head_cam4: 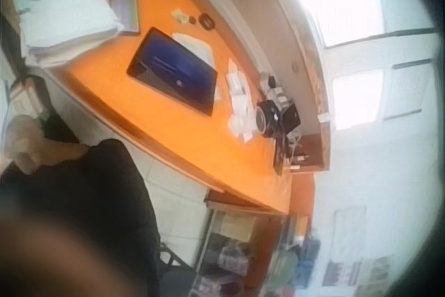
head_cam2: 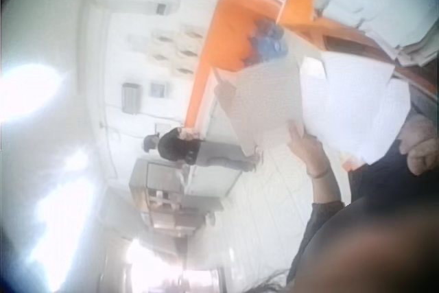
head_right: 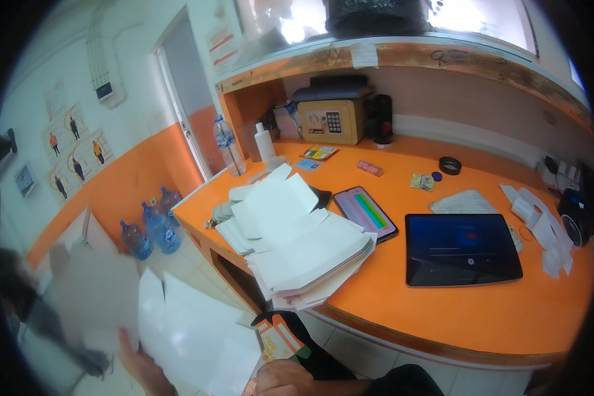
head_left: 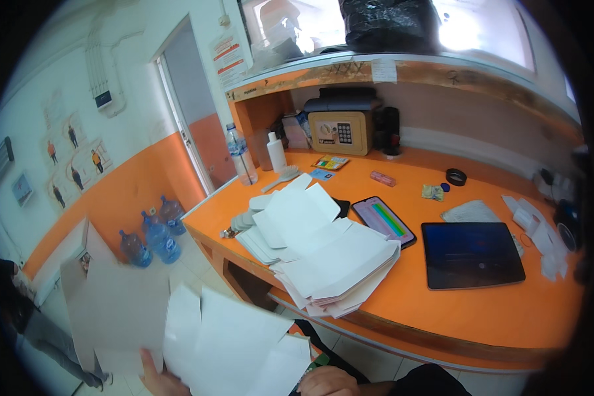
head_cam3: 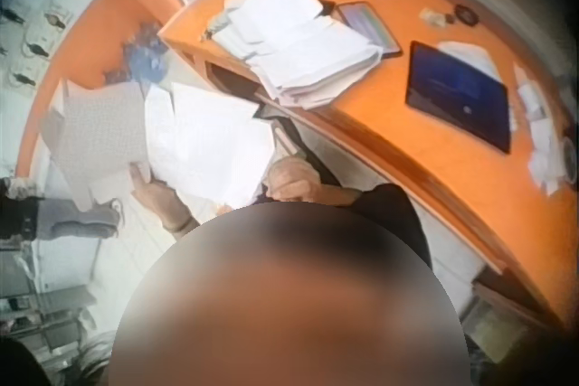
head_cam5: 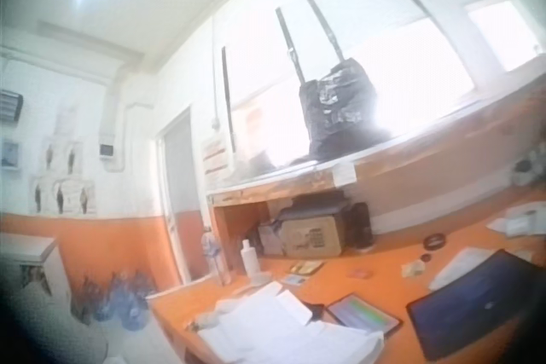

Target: The person assembles small paper boxes by folding flat sheets and applying adhesive strips to secure the flaps. They handle multiple boxes one at a time, folding edges and pressing them together, then placing finished boxes on the counter.

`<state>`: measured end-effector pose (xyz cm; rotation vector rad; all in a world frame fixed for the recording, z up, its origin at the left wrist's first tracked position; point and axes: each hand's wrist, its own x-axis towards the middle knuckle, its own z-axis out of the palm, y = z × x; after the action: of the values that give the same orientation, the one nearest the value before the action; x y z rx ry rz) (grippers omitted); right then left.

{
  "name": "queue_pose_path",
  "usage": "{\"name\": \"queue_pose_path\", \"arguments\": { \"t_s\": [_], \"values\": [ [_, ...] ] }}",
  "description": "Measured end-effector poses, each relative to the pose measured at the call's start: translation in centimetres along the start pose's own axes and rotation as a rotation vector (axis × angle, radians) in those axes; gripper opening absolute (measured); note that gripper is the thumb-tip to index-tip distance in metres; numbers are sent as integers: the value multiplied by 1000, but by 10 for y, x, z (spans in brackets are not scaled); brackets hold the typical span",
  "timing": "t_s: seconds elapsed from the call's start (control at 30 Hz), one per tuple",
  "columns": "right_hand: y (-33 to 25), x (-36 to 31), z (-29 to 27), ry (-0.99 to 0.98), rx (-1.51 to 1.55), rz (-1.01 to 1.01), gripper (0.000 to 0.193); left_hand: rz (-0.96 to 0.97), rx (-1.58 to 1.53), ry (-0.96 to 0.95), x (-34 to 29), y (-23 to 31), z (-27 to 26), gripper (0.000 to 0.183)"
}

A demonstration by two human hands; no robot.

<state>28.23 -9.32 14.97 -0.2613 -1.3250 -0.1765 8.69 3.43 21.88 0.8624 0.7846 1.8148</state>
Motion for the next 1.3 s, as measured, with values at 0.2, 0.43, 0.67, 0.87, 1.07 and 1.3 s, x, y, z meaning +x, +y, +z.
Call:
{"name": "queue_pose_path", "arguments": {
  "t_s": [0.2, 0.43, 0.67, 0.87, 1.07, 1.3],
  "values": [
    [-11, 10, -17, -82, -26, -2, 5, -80, -109, -383, 49, -32, 128, 46],
    [-15, -1, -30, -54, -307, 222, 10, 208, 597, -675, 58, -128, 187, 71],
    [0, -18, -37, -125, -335, 480, 5, 294, 700, -698, 53, -141, 121, 64],
    [37, -34, -44, -350, -400, 690, 13, 476, 1104, -937, 61, -116, 13, 47],
    [75, -81, -84, -650, -713, 1127, 30, 75, 1397, -672, 51, -124, -164, 47],
    [75, -135, -90, -813, -711, 1391, 48, -603, 1054, -290, -25, -157, -255, 46]
  ]
}}
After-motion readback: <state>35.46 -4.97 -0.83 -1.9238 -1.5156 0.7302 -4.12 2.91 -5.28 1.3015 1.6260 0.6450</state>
